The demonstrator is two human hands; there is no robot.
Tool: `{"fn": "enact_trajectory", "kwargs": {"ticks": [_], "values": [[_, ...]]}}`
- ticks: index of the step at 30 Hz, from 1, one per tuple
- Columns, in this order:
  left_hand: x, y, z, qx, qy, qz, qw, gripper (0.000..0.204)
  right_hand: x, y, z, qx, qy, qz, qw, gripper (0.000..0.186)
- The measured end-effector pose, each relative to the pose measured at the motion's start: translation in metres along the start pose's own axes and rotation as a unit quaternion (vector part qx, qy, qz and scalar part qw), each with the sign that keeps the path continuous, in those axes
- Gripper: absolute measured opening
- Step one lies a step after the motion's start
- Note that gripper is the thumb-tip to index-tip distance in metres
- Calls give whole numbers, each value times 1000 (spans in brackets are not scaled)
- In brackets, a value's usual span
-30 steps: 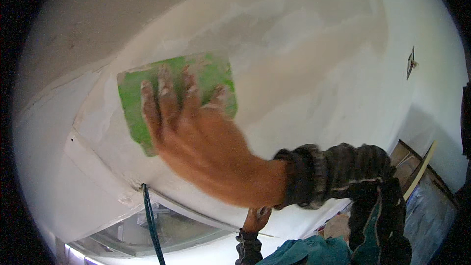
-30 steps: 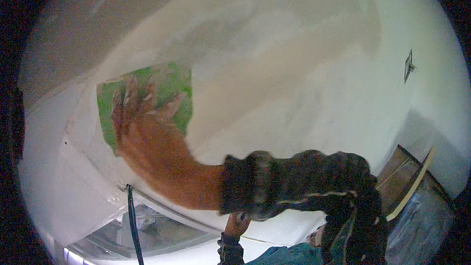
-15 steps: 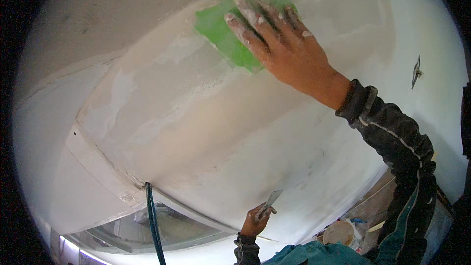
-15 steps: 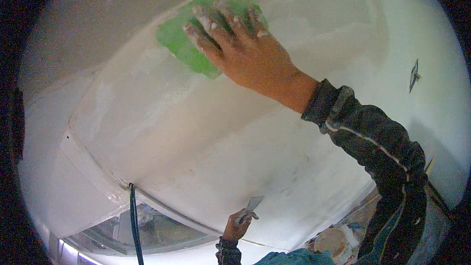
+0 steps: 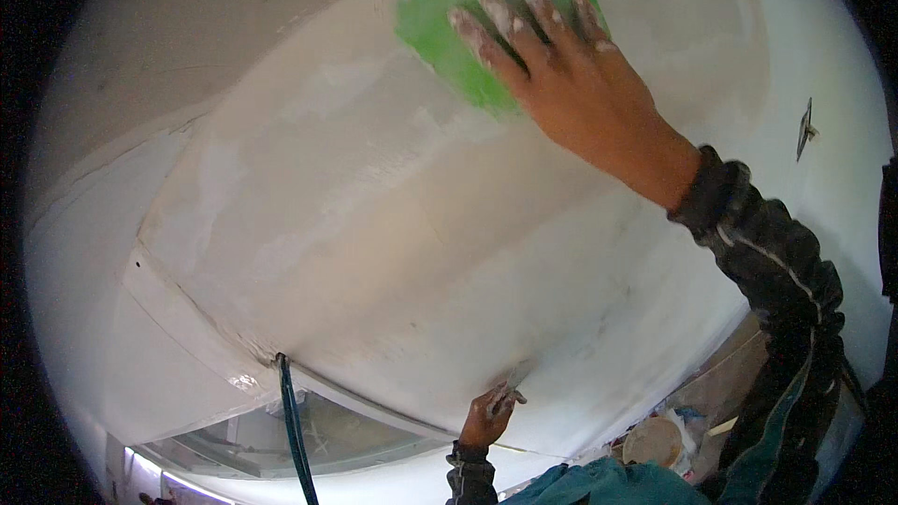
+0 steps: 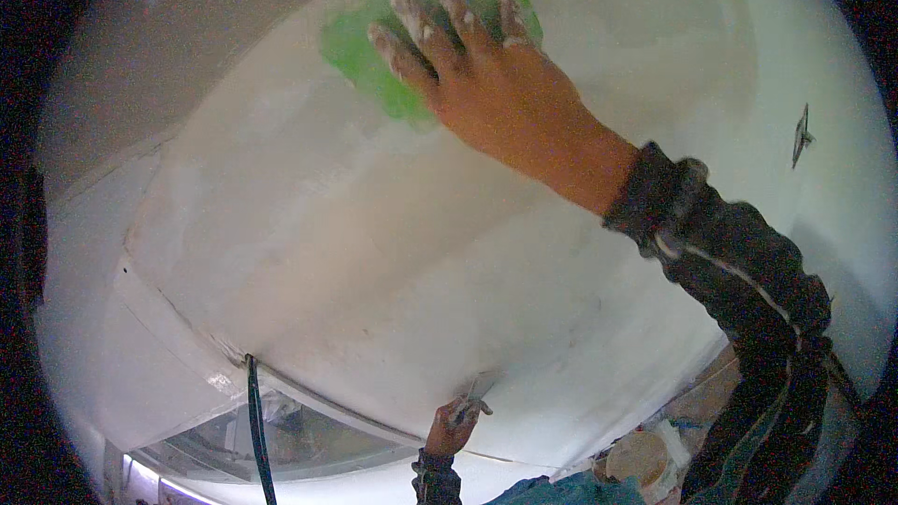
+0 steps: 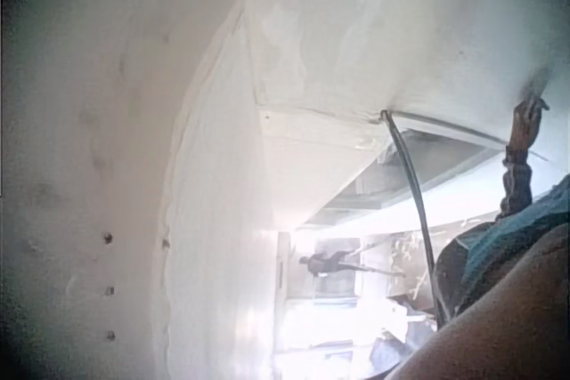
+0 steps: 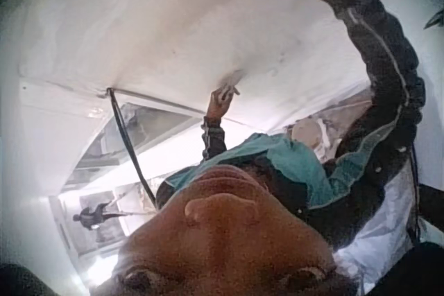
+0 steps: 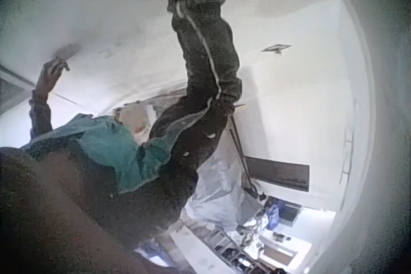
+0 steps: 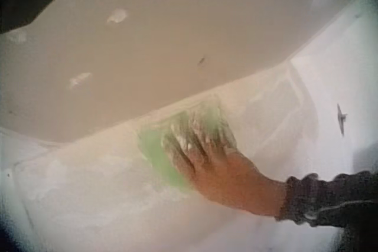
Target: The person smooths joint compound along the ceiling corner by hand, loads compound onto a flexible spreader using a putty knife, and applies the compound along the upper wall.
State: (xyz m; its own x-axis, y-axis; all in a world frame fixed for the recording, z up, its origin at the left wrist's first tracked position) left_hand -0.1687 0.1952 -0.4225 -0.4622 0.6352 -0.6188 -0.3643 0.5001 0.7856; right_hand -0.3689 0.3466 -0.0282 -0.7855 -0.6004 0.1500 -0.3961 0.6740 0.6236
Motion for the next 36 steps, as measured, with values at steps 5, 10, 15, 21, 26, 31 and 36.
{"fn": "enact_trajectory", "kwargs": {"ticks": [5, 10, 15, 21, 26, 31, 36], "values": [[4, 11, 0, -6, -18, 13, 1000, 12, -33, -6, 32, -3, -33, -146, 989, 58], [15, 16, 0, 43, -21, -3, 999, 12, -25, 43, 34, 167, -41, -187, 967, 50], [24, 25, 0, 3, -45, 26, 999, 12, -16, 55, 18, 213, -38, -195, 957, 29], [16, 20, 9, 30, -12, 33, 999, 12, -30, 36, -10, 254, -1, -207, 945, 12], [4, 9, 17, 29, 3, 26, 999, 11, -47, 5, -44, 241, 28, -273, 931, 23], [8, 23, 16, 15, -2, 6, 1000, 11, -73, -15, -72, 242, 71, -316, 915, 11], [1, 25, 18, 56, 20, -15, 998, 7, -80, -62, -113, 179, -101, -492, 846, 29]]}}
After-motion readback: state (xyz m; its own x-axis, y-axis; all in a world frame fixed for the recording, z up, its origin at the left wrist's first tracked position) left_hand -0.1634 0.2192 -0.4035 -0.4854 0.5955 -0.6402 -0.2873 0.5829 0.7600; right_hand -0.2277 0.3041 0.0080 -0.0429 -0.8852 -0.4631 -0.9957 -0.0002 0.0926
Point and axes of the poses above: each hand's wrist, its own z-axis away from the middle knuckle, its own x-axis out of the palm, y = z × x, the point moved 8 cm from there along -z, towards the middle knuckle, and after that the axes turned 15 degrees about -x, right-handed, at the moved point
